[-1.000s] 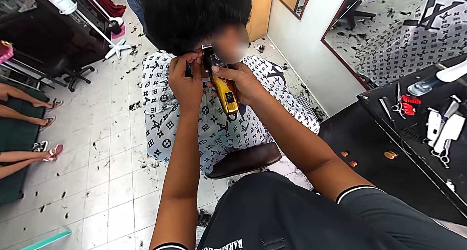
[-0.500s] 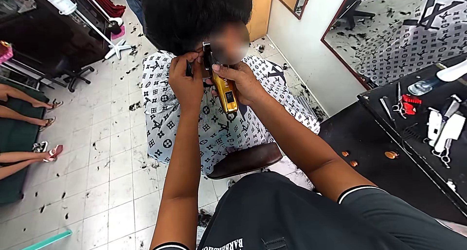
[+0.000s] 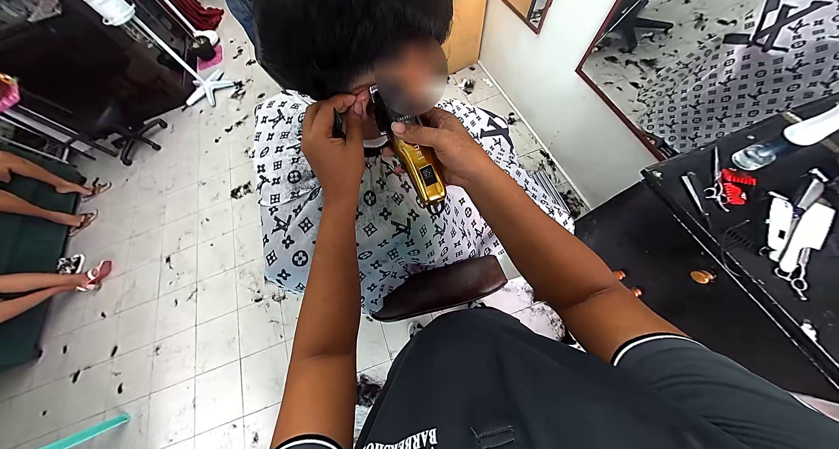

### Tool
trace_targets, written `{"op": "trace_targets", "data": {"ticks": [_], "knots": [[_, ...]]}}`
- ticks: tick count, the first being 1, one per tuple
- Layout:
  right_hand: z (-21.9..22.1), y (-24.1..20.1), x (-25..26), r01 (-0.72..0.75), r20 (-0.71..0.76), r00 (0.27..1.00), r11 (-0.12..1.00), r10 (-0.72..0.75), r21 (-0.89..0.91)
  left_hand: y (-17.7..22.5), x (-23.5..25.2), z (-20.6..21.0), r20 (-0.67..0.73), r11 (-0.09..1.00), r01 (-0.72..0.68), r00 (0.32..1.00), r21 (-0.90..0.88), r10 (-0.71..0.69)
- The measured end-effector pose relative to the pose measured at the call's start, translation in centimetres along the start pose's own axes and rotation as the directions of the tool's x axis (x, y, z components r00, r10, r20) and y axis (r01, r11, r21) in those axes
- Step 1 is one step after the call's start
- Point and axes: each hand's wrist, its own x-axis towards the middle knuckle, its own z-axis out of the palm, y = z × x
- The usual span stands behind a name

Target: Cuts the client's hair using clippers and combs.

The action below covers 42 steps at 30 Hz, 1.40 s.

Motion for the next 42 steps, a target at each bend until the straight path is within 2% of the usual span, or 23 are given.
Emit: {"op": "trace_targets", "data": {"ticks": [4, 8, 11, 15, 19, 22, 26, 29, 33, 42], "knots": [[-0.1, -0.6, 0.2, -0.025, -0.007, 1.0, 0.998, 0.026, 0.057, -0.1, 0.0, 0.1, -0.005, 1.0, -0.006, 1.0, -0.004, 0.006], [0.1, -0.5, 0.3, 0.037, -0.006, 0.999, 0.999, -0.037, 0.04, -0.1, 0.0, 0.0, -0.003, 1.0, 0.001, 1.0, 0.005, -0.001], [0.3, -0.5, 0.2, -0.009, 0.0, 1.0, 0.997, 0.009, 0.072, 0.0, 0.0, 0.0, 0.0, 1.0, 0.012, 1.0, 0.01, -0.012], [0.6, -0.4, 0.2, 0.031, -0.016, 0.999, 0.996, -0.03, 0.087, 0.2, 0.0, 0.0, 0.001, 1.0, 0.019, 1.0, -0.002, -0.019], [0.6, -0.4, 0.2, -0.029, -0.004, 1.0, 0.992, 0.03, 0.121, 0.1, 0.1, 0.0, 0.0, 1.0, 0.015, 1.0, 0.004, -0.015], [0.7, -0.2, 0.3, 0.039, -0.004, 0.999, 0.993, -0.039, 0.114, 0.1, 0.0, 0.0, -0.001, 1.0, 0.013, 1.0, 0.006, -0.013], [0.7, -0.5, 0.2, -0.008, -0.003, 1.0, 0.992, 0.008, 0.126, 0.1, 0.0, 0.0, -0.004, 1.0, 0.008, 1.0, 0.001, -0.008], [0.3, -0.2, 0.1, 0.094, -0.008, 0.996, 0.994, -0.094, 0.049, 0.2, 0.0, 0.0, 0.0, 1.0, 0.006, 1.0, 0.004, -0.006], [-1.0, -0.4, -0.1, 0.028, -0.02, 0.999, 0.992, -0.031, -0.12, 0.3, 0.0, -0.3, 0.007, 1.0, 0.003, 1.0, 0.01, -0.003], [-0.9, -1.0, 0.3, 0.015, -0.016, 1.0, 0.999, -0.015, -0.047, 0.4, -0.1, 0.0, -0.015, 1.0, 0.004, 1.0, -0.001, -0.004]]}}
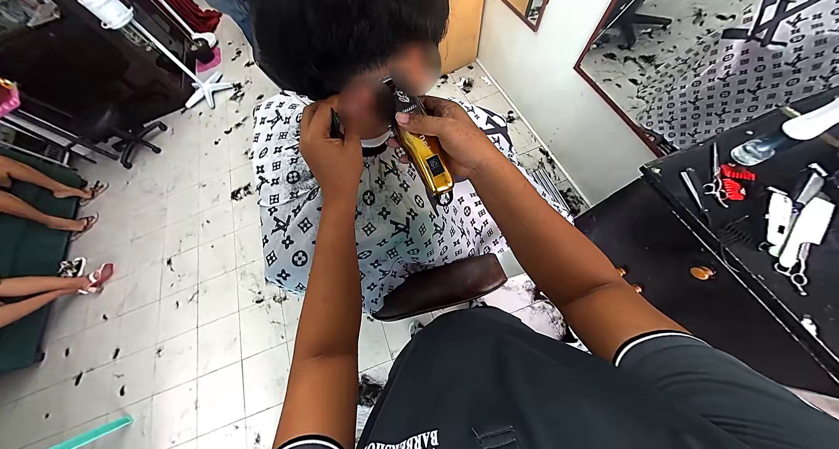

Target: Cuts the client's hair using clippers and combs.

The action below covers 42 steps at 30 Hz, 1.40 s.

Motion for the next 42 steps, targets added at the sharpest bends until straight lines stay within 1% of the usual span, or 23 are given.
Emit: {"op": "trace_targets", "data": {"ticks": [2, 5, 9, 11, 14, 17, 21, 28, 31, 33, 34, 35, 36, 37, 38, 39, 40, 41, 42], "knots": [[0.2, 0.0, -0.1, 0.027, 0.0, 1.0, 1.0, -0.027, -0.016, 0.0, 0.0, -0.1, 0.004, 1.0, 0.002, 1.0, 0.006, -0.002], [0.3, -0.2, -0.1, -0.017, 0.001, 1.0, 1.0, 0.017, -0.002, -0.1, -0.1, -0.1, 0.005, 1.0, 0.003, 1.0, 0.013, -0.003], [0.4, 0.0, 0.0, 0.012, 0.006, 1.0, 1.0, -0.012, 0.016, -0.2, -0.1, -0.1, 0.01, 1.0, 0.009, 1.0, -0.005, -0.009], [0.5, -0.1, 0.0, -0.005, 0.011, 1.0, 1.0, 0.005, 0.029, -0.3, 0.0, -0.1, 0.004, 1.0, 0.006, 1.0, -0.008, -0.006], [1.0, 0.1, -0.1, 0.007, 0.008, 1.0, 0.999, -0.008, 0.052, -0.3, -0.1, 0.1, 0.0, 1.0, 0.008, 1.0, -0.01, -0.008], [1.9, 0.1, -0.2, -0.025, -0.003, 1.0, 0.996, 0.025, 0.089, -0.3, -0.1, 0.0, 0.003, 1.0, 0.024, 1.0, -0.014, -0.024], [2.8, 0.7, -0.1, 0.021, -0.036, 0.999, 0.994, -0.017, 0.106, -0.4, -0.1, 0.1, 0.006, 1.0, 0.028, 1.0, -0.002, -0.028], [3.8, 1.1, 0.2, 0.005, -0.022, 1.0, 0.979, 0.0, 0.201, -0.3, 0.1, 0.0, 0.01, 0.999, 0.037, 0.999, 0.01, -0.037], [3.7, 1.4, -0.1, 0.039, -0.016, 0.999, 0.977, -0.037, 0.211, 0.0, 0.0, -0.2, 0.008, 0.999, 0.044, 0.999, -0.002, -0.044], [2.9, 1.6, -1.1, 0.071, 0.003, 0.997, 0.974, -0.074, 0.216, 1.1, -0.1, -1.3, 0.056, 0.998, 0.054, 0.997, -0.011, -0.053], [2.1, 1.8, -1.9, 0.087, -0.004, 0.996, 0.971, -0.088, 0.223, 2.2, -0.4, -2.3, 0.115, 0.997, 0.07, 0.991, -0.025, -0.067], [1.1, 2.1, -3.1, 0.102, -0.031, 0.995, 0.967, -0.097, 0.235, 3.7, -1.1, -3.3, 0.214, 0.994, 0.102, 0.973, -0.048, -0.089], [-0.1, 2.4, -4.6, 0.111, -0.082, 0.992, 0.961, -0.093, 0.253, 5.1, -2.4, -4.1, 0.35, 0.986, 0.147, 0.93, -0.08, -0.111], [-1.4, 2.8, -6.2, 0.106, -0.146, 0.987, 0.955, -0.067, 0.277, 6.2, -4.4, -4.5, 0.512, 0.97, 0.21, 0.851, -0.125, -0.118], [-2.9, 3.4, -7.9, 0.062, -0.21, 0.978, 0.959, -0.003, 0.276, 6.7, -7.1, -4.2, 0.691, 0.947, 0.283, 0.716, -0.151, -0.104], [-4.4, 4.0, -9.5, -0.011, -0.271, 0.959, 0.965, 0.085, 0.264, 6.8, -10.1, -3.5, 0.855, 0.924, 0.356, 0.514, -0.141, -0.067], [-6.0, 4.9, -10.8, -0.081, -0.342, 0.926, 0.97, 0.158, 0.229, 6.8, -13.0, -2.3, 0.952, 0.914, 0.382, 0.304, -0.138, 0.016], [-7.5, 6.0, -12.2, -0.146, -0.415, 0.886, 0.974, 0.207, 0.174, 6.5, -16.1, -0.8, 0.987, 0.914, 0.379, 0.116, -0.146, 0.11], [-8.8, 7.2, -13.8, -0.2, -0.475, 0.85, 0.974, 0.225, 0.104, 6.0, -19.2, 0.7, 0.981, 0.917, 0.366, -0.041, -0.16, 0.188]]}}
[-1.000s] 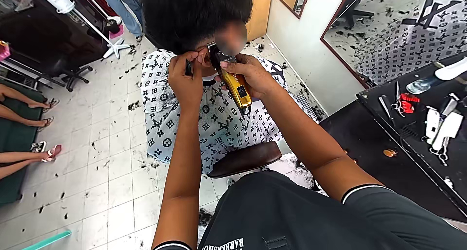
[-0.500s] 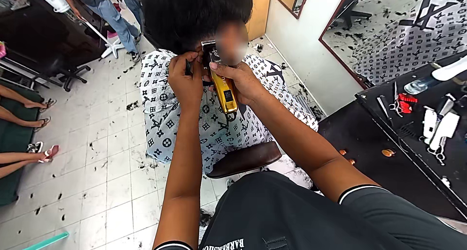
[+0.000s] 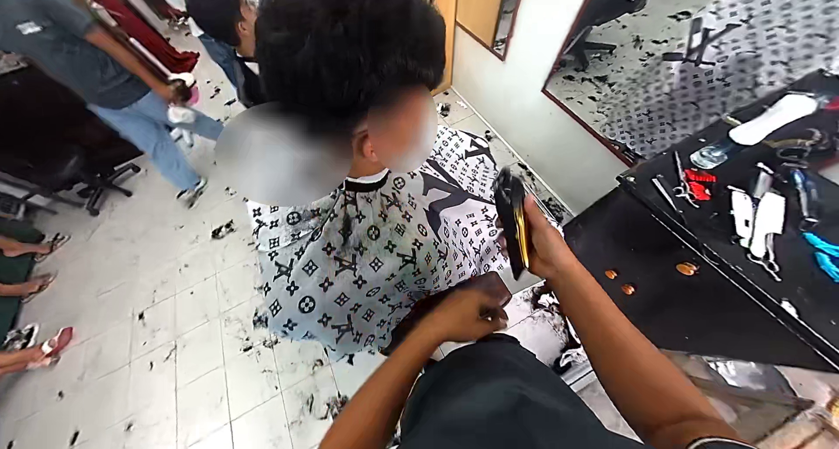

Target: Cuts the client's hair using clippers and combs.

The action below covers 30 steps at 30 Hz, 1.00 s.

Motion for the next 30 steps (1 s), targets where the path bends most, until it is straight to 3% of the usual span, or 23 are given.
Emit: {"op": "trace_targets", "data": {"ticks": [2, 5, 8, 11, 13, 17, 19, 20, 21, 23, 27, 30], "knots": [[-3.5, 2.5, -1.6, -0.025, -0.111, 0.994, 0.995, 0.014, -0.096, -3.4, 2.8, 4.5, 0.282, 0.999, -0.007, 0.959, 0.039, -0.004], [-7.8, 5.0, -4.7, -0.062, -0.34, 0.937, 0.996, 0.081, 0.065, -5.8, 5.2, 9.0, 0.571, 0.994, -0.069, 0.821, 0.084, 0.009], [-13.1, 6.0, -6.7, -0.037, -0.53, 0.822, 0.948, 0.208, 0.316, -6.4, 6.7, 10.4, 0.702, 0.995, -0.097, 0.708, -0.011, 0.077], [-19.8, 6.6, -7.9, 0.026, -0.672, 0.721, 0.962, 0.17, 0.271, -6.4, 8.8, 10.6, 0.745, 0.994, -0.074, 0.657, -0.086, 0.114], [-24.8, 6.3, -8.2, 0.042, -0.771, 0.628, 0.986, 0.101, 0.163, -5.7, 10.5, 11.0, 0.722, 0.993, -0.067, 0.683, -0.095, 0.115], [-36.6, 4.3, -8.6, 0.0, -0.937, 0.348, 0.999, -0.038, -0.041, -4.3, 14.1, 12.5, 0.516, 0.998, -0.03, 0.855, -0.058, 0.056], [-42.4, 3.0, -9.1, -0.127, -0.975, 0.206, 0.986, -0.081, -0.109, -3.4, 16.9, 12.5, 0.327, 0.996, 0.031, 0.943, 0.079, -0.055], [-45.1, 2.3, -9.5, -0.234, -0.98, 0.176, 0.963, -0.093, -0.134, -2.9, 18.6, 12.6, 0.257, 0.988, 0.065, 0.961, 0.141, -0.1], [-47.5, 1.7, -10.1, -0.345, -0.98, 0.171, 0.925, -0.105, -0.159, -2.3, 20.1, 12.6, 0.239, 0.98, 0.079, 0.963, 0.181, -0.122], [-50.8, 0.8, -10.7, -0.51, -0.972, 0.19, 0.832, -0.141, -0.221, -1.1, 22.3, 13.0, 0.372, 0.972, 0.065, 0.916, 0.226, -0.147], [-55.5, 0.9, -9.9, -0.543, -0.939, 0.241, 0.768, -0.246, -0.341, -0.7, 24.8, 13.4, 0.72, 0.981, 0.072, 0.669, 0.183, -0.183], [-57.3, 0.9, -9.1, -0.555, -0.93, 0.226, 0.747, -0.289, -0.367, -0.9, 25.8, 13.0, 0.761, 0.981, 0.133, 0.619, 0.138, -0.191]]}}
